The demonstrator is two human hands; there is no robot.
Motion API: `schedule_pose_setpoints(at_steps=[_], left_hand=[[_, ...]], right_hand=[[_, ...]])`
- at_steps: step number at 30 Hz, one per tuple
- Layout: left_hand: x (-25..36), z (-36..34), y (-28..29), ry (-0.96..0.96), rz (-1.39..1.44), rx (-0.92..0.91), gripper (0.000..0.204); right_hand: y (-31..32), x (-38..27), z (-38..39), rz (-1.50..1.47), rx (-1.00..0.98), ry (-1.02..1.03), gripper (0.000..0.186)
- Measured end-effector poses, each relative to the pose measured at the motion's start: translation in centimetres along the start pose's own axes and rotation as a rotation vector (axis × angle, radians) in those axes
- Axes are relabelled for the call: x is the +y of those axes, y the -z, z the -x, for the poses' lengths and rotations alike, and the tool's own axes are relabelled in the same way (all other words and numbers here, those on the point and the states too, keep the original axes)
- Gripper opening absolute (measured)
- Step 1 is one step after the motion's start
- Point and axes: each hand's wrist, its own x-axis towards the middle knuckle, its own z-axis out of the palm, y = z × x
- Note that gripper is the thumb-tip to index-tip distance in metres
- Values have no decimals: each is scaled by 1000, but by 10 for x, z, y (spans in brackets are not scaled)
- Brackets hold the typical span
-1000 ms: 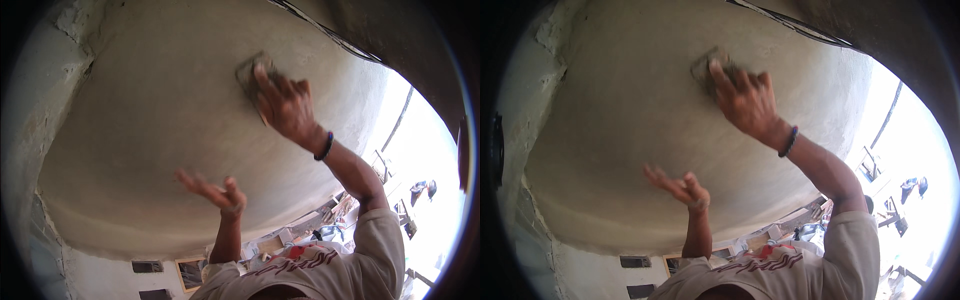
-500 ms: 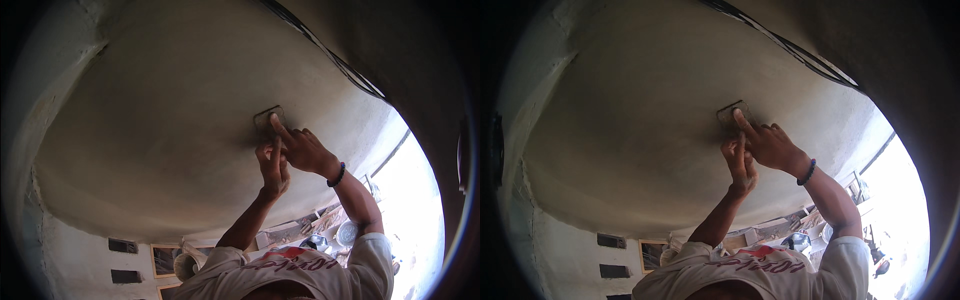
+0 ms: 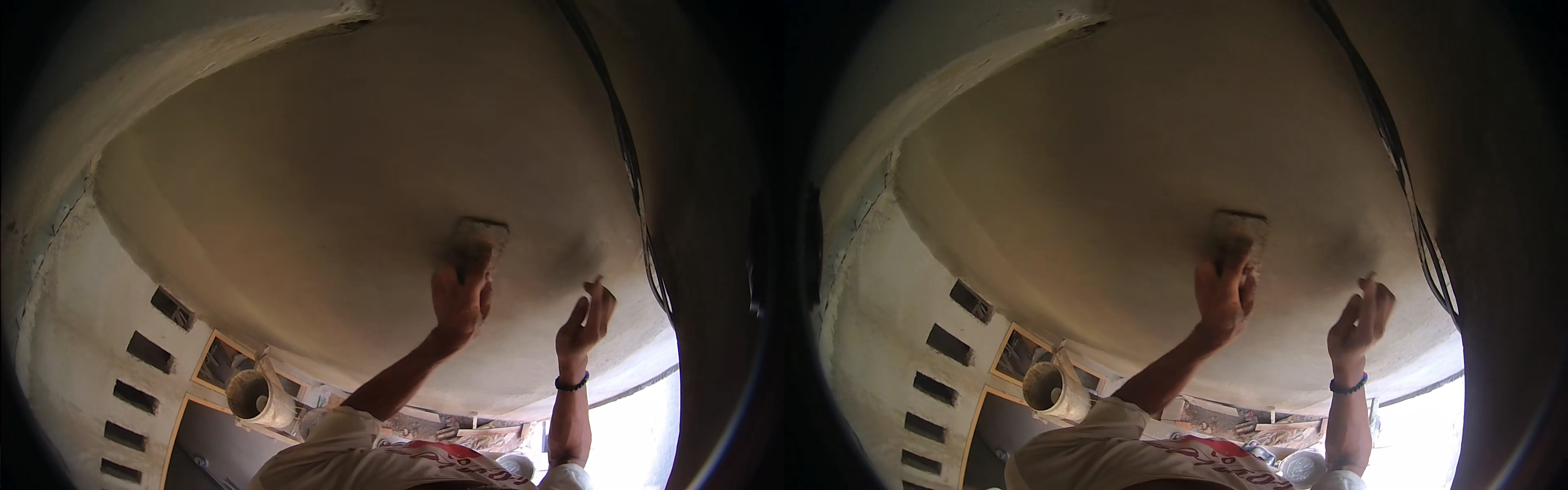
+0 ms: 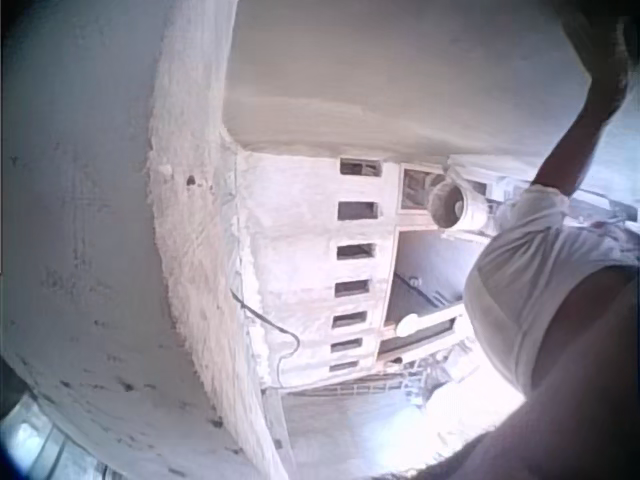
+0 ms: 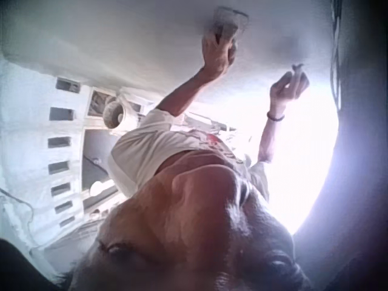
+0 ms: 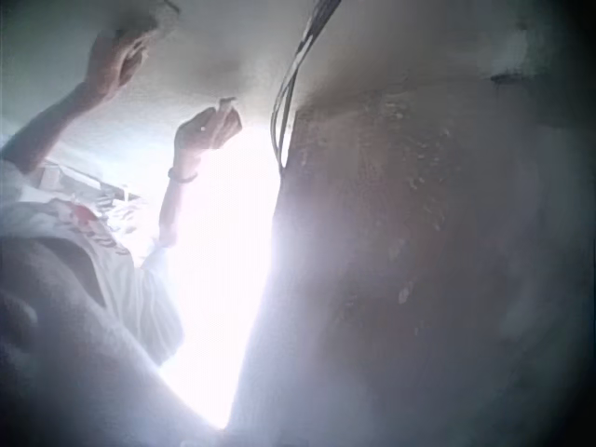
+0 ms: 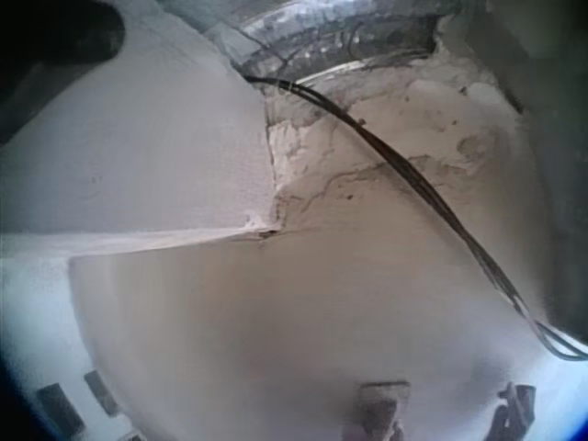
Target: The person smooths a newly applied layer of plaster on a wall and ceiling using a hand trowel, occasionally picking up more material from a bucket.
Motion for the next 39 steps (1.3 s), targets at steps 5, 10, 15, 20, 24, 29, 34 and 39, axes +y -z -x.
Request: schedule_pose_setpoints(at_steps=[5, 10, 15, 20, 24, 29, 34, 39], left_hand=[[-6, -129, 101, -136, -529, 131, 44], [-29, -149, 146, 149, -351, 281, 40], [-26, -81, 103, -34, -413, 192, 43], [55, -201, 99, -244, -511, 11, 49], [50, -224, 120, -247, -463, 76, 51], [42, -151, 74, -231, -430, -47, 53], [107, -248, 64, -471, -553, -122, 56], [73, -219, 72, -397, -511, -45, 54]], right_hand=[[-25, 39, 33, 214, 173, 79, 41], [-50, 56, 45, 279, 253, 168, 42], [-50, 63, 52, 245, 251, 179, 41], [-53, 75, 54, 221, 252, 172, 40], [-52, 65, 48, 196, 230, 200, 39], [-51, 76, 52, 213, 184, 166, 37], [-48, 85, 57, 182, 173, 147, 36], [-46, 88, 57, 173, 149, 179, 37]])
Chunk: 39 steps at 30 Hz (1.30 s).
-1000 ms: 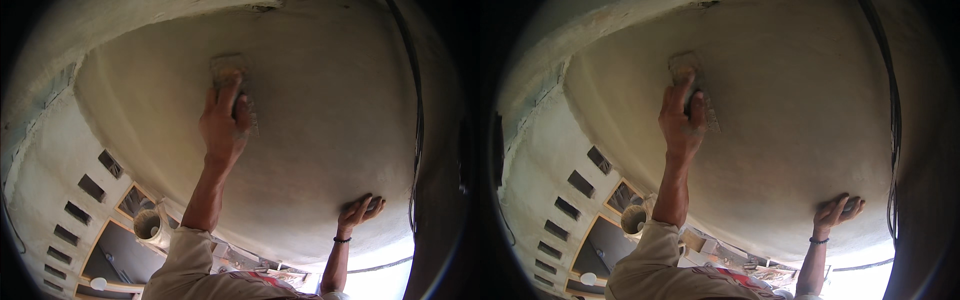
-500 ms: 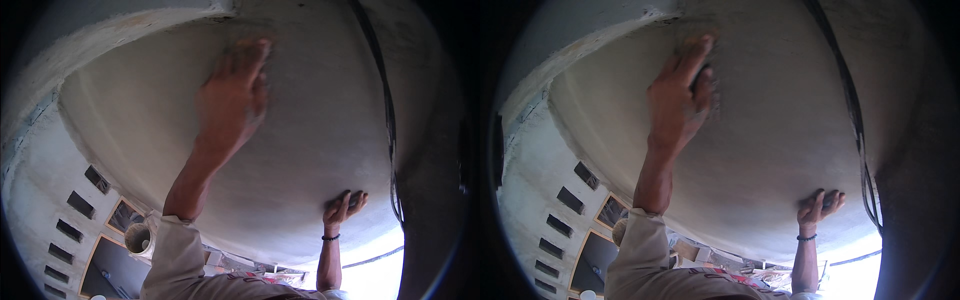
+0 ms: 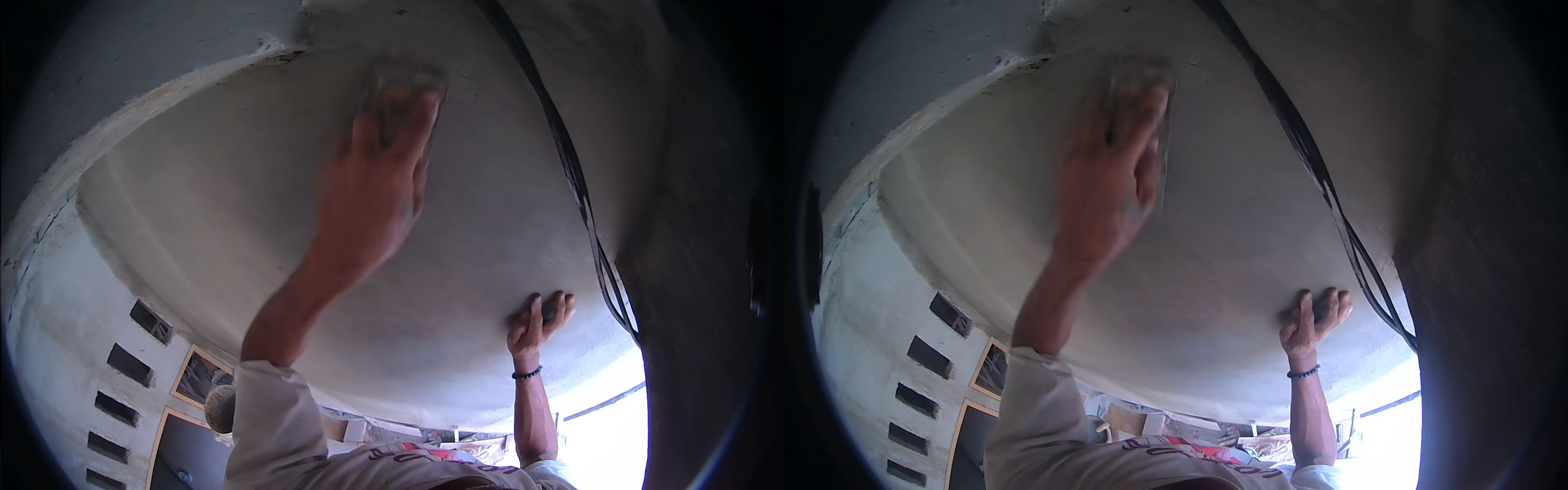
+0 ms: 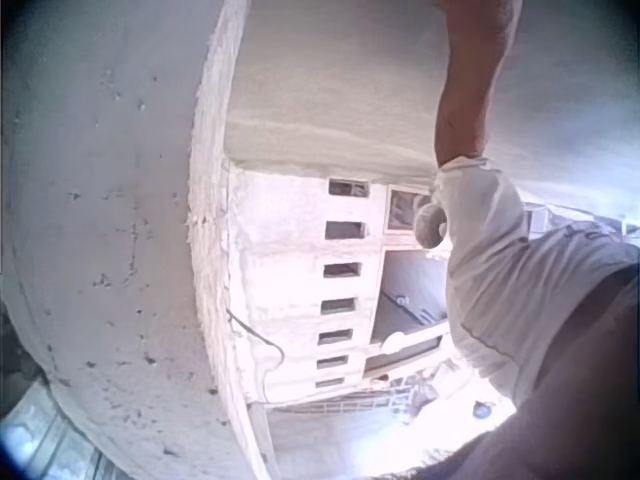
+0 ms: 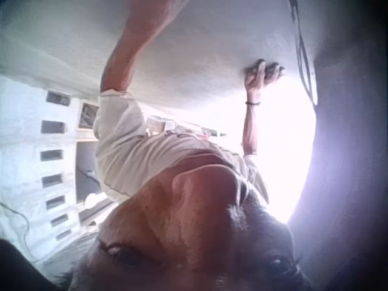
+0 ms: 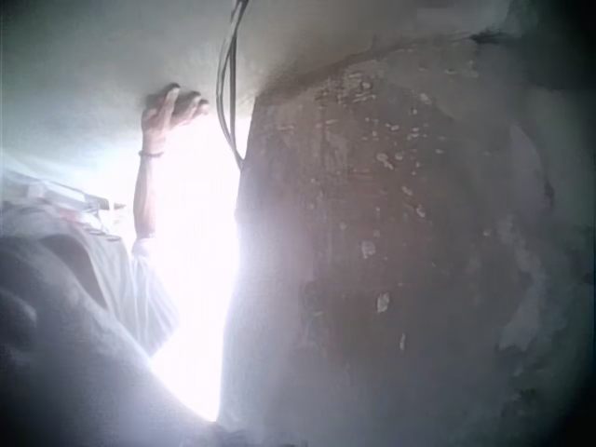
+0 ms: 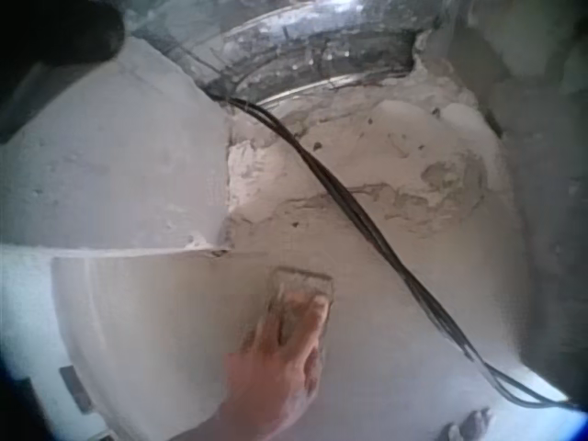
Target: The person smooths a newly applied layer of plaster on a wall and ceiling using a hand trowel, occasionally picking up more material from a bucket.
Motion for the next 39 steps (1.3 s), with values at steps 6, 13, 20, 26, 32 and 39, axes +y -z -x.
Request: schedule_pose_setpoints(at_steps=[6, 13, 20, 26, 32, 39], left_hand=[[8, -14, 5, -38, -49, -79, 51], [27, 10, -17, -64, -144, -68, 53], [22, -51, -4, 18, -72, -81, 60], [77, 29, -55, -237, -114, -194, 53], [69, -76, -42, -187, -135, -68, 60], [126, 69, -92, -302, -97, -309, 70]], right_hand=[[1, -6, 0, 22, -9, -23, 37], [2, 4, -2, 16, -48, -27, 37], [9, 2, 3, -34, -120, -92, 40], [0, 10, 20, 0, -148, -147, 47], [-3, 11, 25, 23, -104, -141, 50], [16, 16, 28, 2, -123, -299, 62]])
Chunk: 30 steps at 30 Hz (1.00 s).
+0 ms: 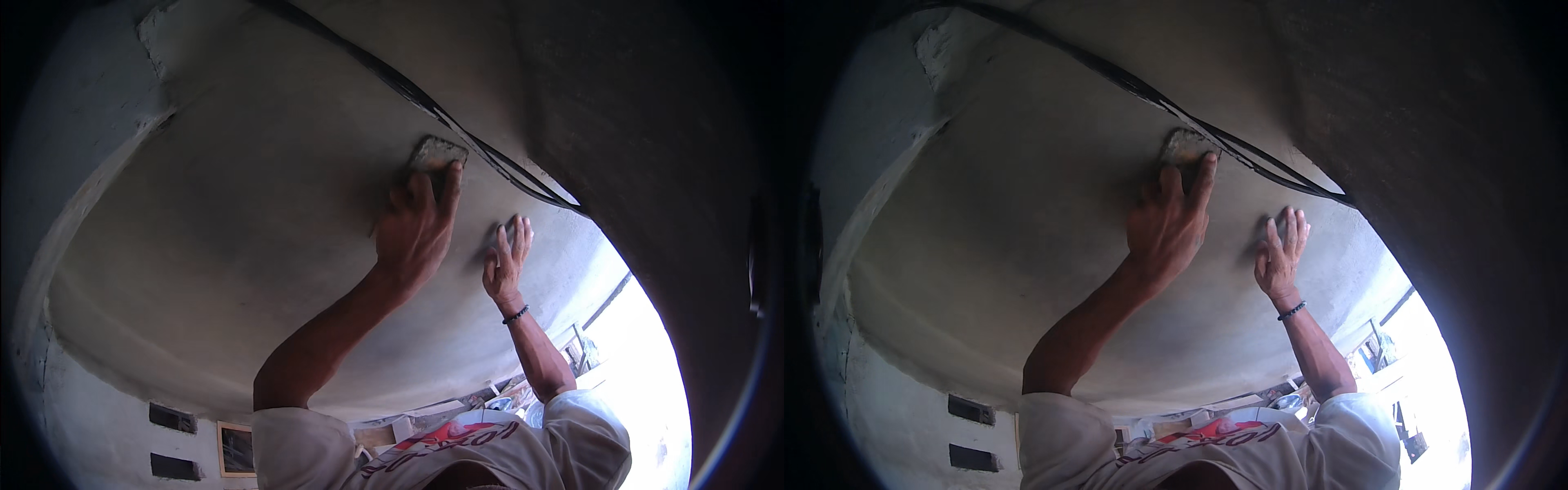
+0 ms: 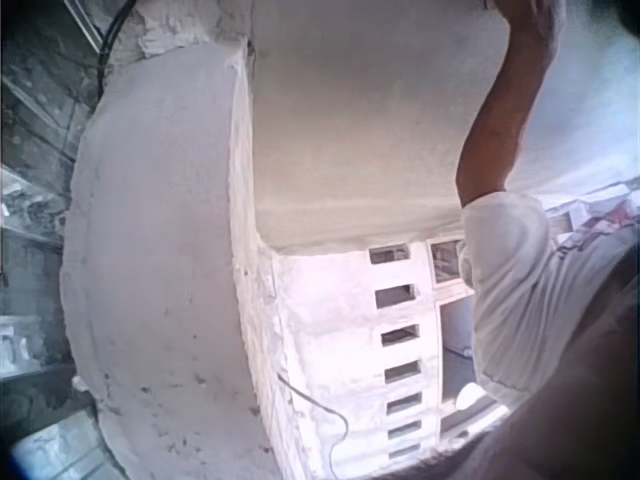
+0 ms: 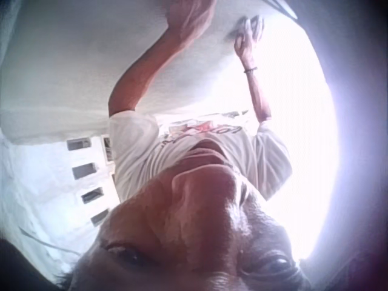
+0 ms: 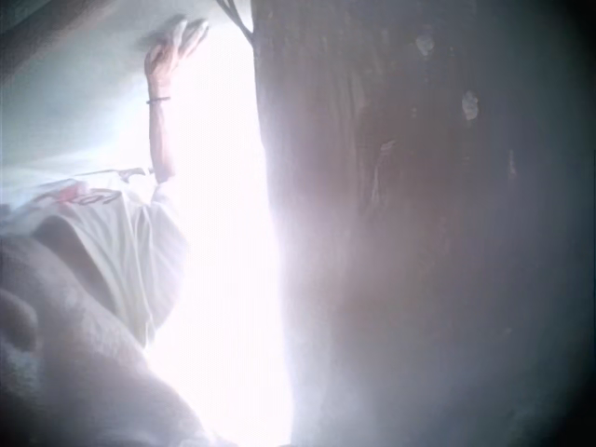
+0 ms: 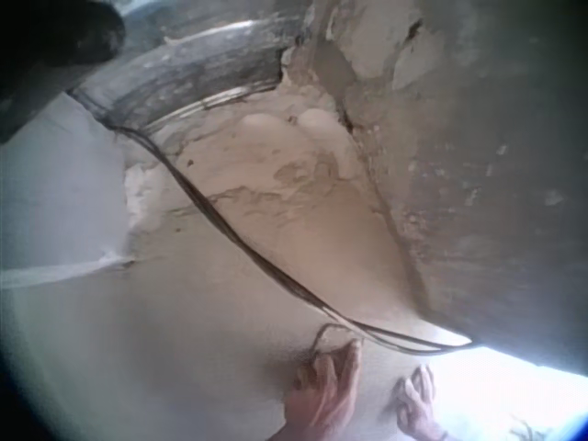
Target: The person smooths a newly applied layer of plaster on a wall and ceiling using a hand trowel, occasionally picking up more material from a bucket.
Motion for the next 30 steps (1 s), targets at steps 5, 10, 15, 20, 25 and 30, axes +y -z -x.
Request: schedule_pose_setpoints(at_steps=[5, 10, 15, 20, 25, 30], left_hand=[[-3, -41, 12, 95, 167, 195, 67], [13, -83, 26, 204, 326, 220, 64], [30, -67, 1, 79, 350, 268, 65], [53, -46, -15, 113, 381, 231, 65], [53, -84, -8, 162, 501, 493, 52], [61, -87, -13, 175, 580, 439, 48]], right_hand=[[-9, 21, 13, 94, 9, -11, 56], [-8, 25, 20, 108, 16, 16, 55], [-8, 35, 24, 143, 10, 30, 50], [-14, 39, 25, 163, 11, 74, 47], [-15, 42, 30, 193, -8, 77, 46], [-16, 33, 32, 146, -21, 44, 45]])
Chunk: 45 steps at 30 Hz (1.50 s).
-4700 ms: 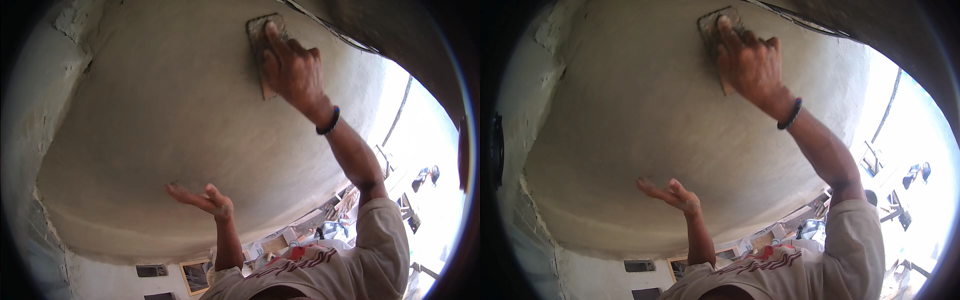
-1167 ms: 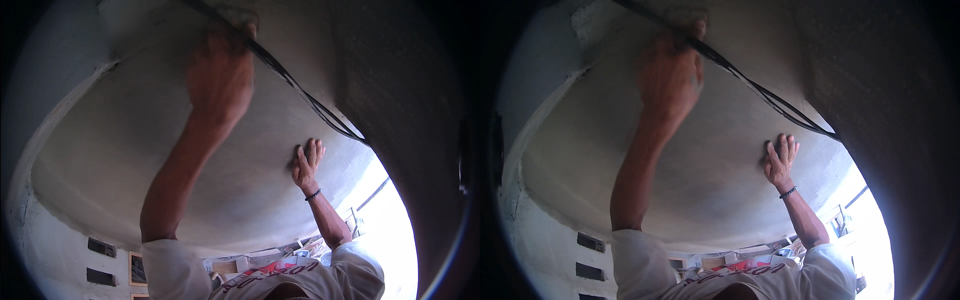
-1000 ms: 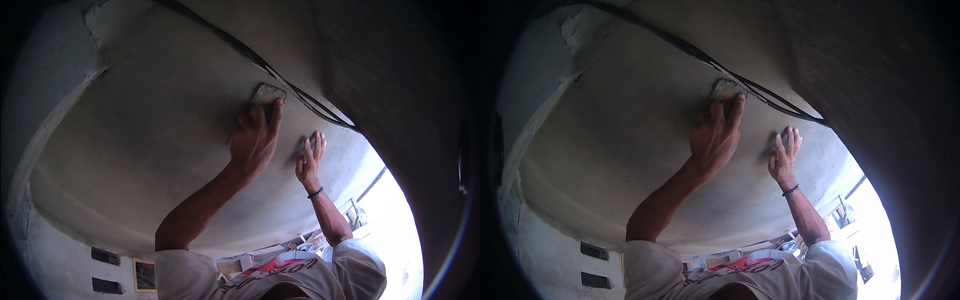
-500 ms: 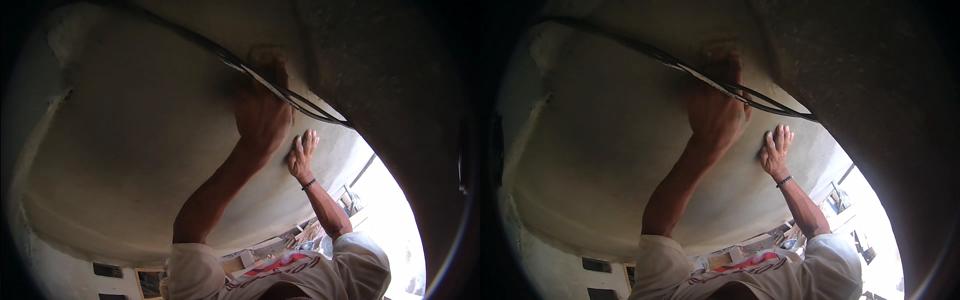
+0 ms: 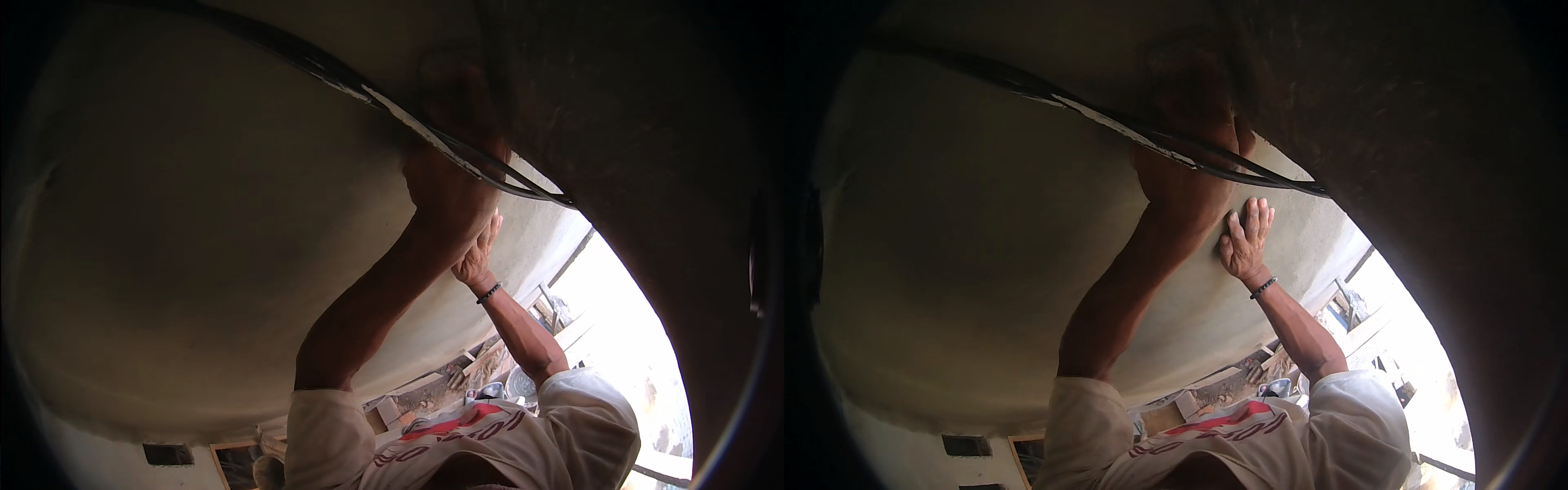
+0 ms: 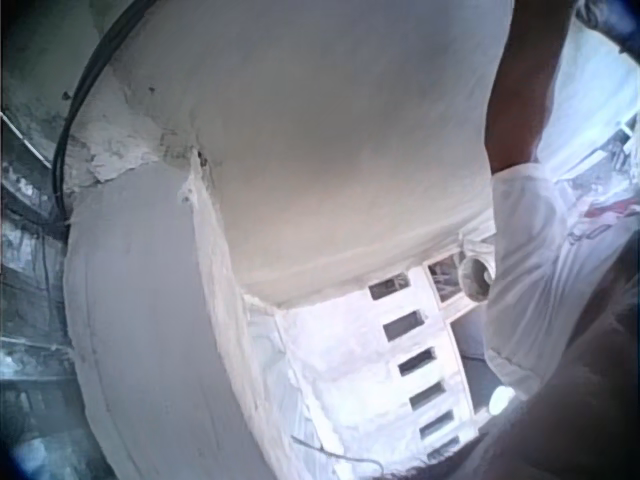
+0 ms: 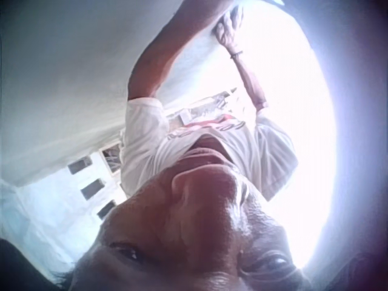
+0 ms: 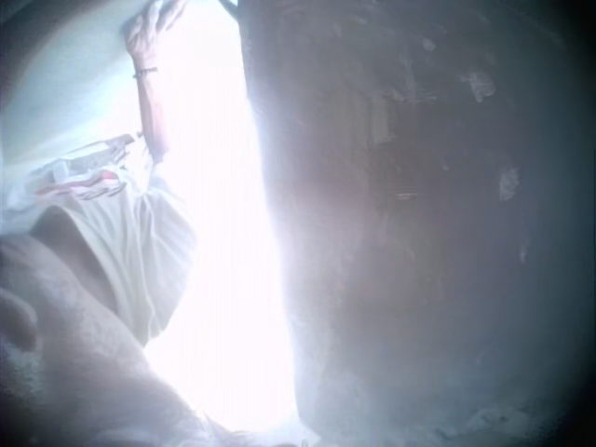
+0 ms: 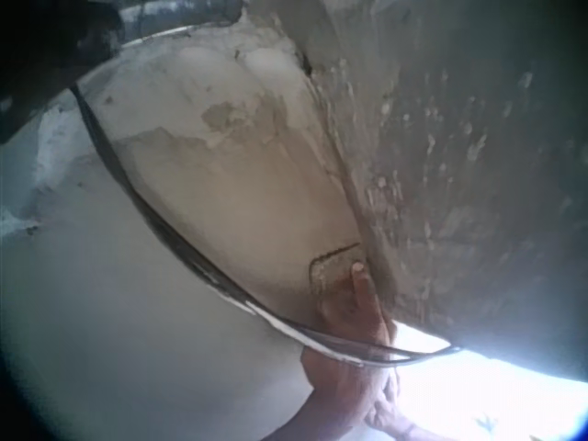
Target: The person smooths a newly applied layer of plaster on a wall and ceiling using a hand trowel, occasionally picking up more material from a bucket.
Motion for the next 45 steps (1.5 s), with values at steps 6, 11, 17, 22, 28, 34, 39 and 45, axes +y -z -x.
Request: schedule_pose_setpoints(at_steps=[6, 11, 17, 22, 28, 34, 39, 45], left_hand=[[-1, 19, 3, -77, -153, -94, 47], [2, 49, 5, -166, -301, -278, 51], [-49, 160, 12, -224, -365, -528, 55], [-123, 172, 122, -120, -384, -438, 63], [-144, 68, 157, 90, -368, -91, 52], [-84, 157, 80, 19, -477, -471, 67], [-129, 180, 105, 63, -316, -408, 72], [-79, 113, 86, 117, -498, -374, 78]], right_hand=[[2, 3, 2, 42, -111, -71, 43], [3, 19, 6, 10, -157, -122, 43], [3, 21, 26, 35, -131, -60, 56], [1, 40, 49, 0, -171, -88, 69], [-7, 45, 50, -55, 0, -145, 68], [-12, 34, 53, -105, -31, -174, 64], [-4, 32, 39, -96, -92, -212, 62], [-15, 30, 44, -93, 14, -213, 62]])
